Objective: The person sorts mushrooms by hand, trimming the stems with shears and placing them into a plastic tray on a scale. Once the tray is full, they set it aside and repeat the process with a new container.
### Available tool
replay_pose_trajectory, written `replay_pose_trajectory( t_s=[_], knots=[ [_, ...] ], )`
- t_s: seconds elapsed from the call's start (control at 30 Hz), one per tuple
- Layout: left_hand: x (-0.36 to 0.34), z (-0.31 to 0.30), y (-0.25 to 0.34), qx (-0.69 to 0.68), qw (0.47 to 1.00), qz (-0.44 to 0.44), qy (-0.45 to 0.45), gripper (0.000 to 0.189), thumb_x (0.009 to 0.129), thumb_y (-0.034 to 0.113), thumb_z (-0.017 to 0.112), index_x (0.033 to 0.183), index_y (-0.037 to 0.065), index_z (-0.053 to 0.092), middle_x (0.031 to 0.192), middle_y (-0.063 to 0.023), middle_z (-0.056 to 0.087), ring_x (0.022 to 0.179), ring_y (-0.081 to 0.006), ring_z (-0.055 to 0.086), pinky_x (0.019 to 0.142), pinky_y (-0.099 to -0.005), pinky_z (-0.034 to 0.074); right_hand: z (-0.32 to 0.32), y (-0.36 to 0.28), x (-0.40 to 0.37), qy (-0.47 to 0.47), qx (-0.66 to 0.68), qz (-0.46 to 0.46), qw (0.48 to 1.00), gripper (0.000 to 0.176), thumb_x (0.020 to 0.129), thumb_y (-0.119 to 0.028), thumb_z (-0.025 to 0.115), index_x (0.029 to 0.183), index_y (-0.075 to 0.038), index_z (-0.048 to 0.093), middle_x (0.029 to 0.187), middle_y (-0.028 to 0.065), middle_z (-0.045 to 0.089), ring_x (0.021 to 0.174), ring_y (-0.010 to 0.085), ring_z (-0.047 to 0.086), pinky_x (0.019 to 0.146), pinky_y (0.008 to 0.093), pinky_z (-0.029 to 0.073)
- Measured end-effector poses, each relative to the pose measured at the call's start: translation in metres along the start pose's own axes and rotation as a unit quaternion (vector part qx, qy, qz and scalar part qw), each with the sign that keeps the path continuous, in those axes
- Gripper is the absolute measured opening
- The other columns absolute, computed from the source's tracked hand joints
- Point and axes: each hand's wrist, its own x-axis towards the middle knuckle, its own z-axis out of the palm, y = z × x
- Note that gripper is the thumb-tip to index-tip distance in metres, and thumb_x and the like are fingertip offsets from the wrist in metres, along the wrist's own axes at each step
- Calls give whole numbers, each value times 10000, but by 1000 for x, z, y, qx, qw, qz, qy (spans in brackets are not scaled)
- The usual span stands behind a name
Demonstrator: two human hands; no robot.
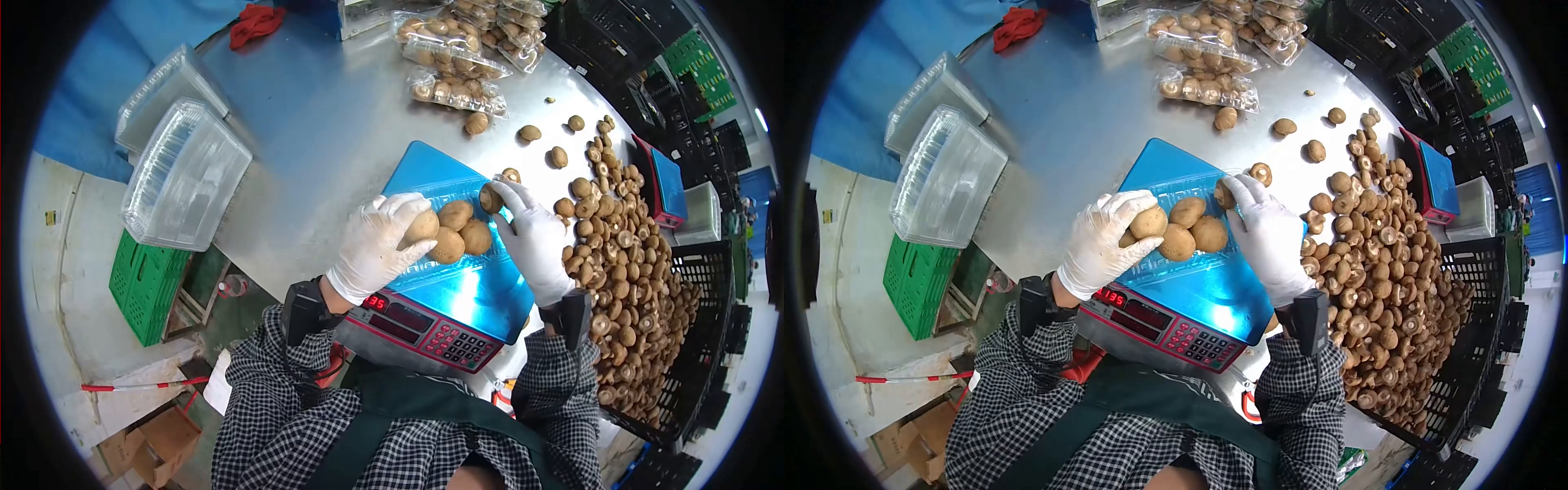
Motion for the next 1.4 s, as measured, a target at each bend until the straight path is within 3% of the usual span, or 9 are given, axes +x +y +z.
replay_pose_trajectory(
  t_s=[0.13,0.27,0.33,0.4,0.57,0.77,0.97,1.27,1.4],
  knots=[
    [-1,2,-4,-43,999,-20,-14,470,753,233,789,1163,104,599,1149,-74,619,998,-292,629,846,-368,515,14,-4,4,-28,-144,-36,989,343,852,-113,567,1193,-138,597,1192,36,611,920,248,660,758,365,542],
    [-3,3,-5,-108,994,-33,2,481,756,236,789,1178,107,597,1142,-78,618,992,-294,631,841,-367,517,6,-4,3,10,20,-124,992,387,846,-76,607,1231,-112,589,1222,60,606,759,179,655,656,309,540],
    [-5,4,-6,-116,992,-47,17,481,757,234,790,1178,104,598,1135,-80,618,1001,-295,631,842,-365,516,-5,-2,-6,-30,248,56,967,382,866,-47,627,1243,-102,592,1238,47,600,624,91,565,580,231,493],
    [-5,6,-8,-168,984,-47,30,486,755,234,793,1178,96,598,1113,-95,627,942,-286,633,802,-364,514,-17,-6,-15,-20,449,275,850,319,914,-50,603,1231,-86,607,878,-6,582,592,25,449,516,181,383],
    [5,1,-4,-168,983,-63,44,483,755,240,793,1173,91,601,1068,-99,645,895,-277,602,784,-388,491,-8,12,-33,-28,540,258,801,367,892,-41,549,1256,-86,562,789,-55,490,697,24,453,614,177,380],
    [19,20,-14,-49,998,-44,11,424,791,276,740,1159,107,615,1084,-90,649,1022,-311,584,915,-413,452,16,5,-33,-4,261,92,961,459,814,-101,664,1256,-87,540,1188,117,526,1112,272,510,969,370,417],
    [13,13,-17,-53,998,-41,15,399,817,251,714,1173,104,610,1113,-81,628,1032,-317,577,911,-416,449,11,12,-48,23,21,45,998,525,793,-165,745,1273,-111,540,1240,151,539,1150,332,505,982,419,411],
    [3,-1,-22,-80,994,-34,58,399,812,226,718,1177,100,619,1124,-94,601,1042,-310,570,901,-412,457,33,18,-42,77,58,62,993,442,761,-192,780,1144,-80,588,1127,117,601,1067,318,558,939,413,429],
    [-1,-16,-21,19,998,-42,-39,424,769,251,748,1152,106,639,1185,-106,574,1084,-315,550,939,-421,442,16,13,-50,76,133,77,985,416,783,-165,767,1140,-62,581,1159,131,578,1105,313,548,955,408,435]
  ],
)
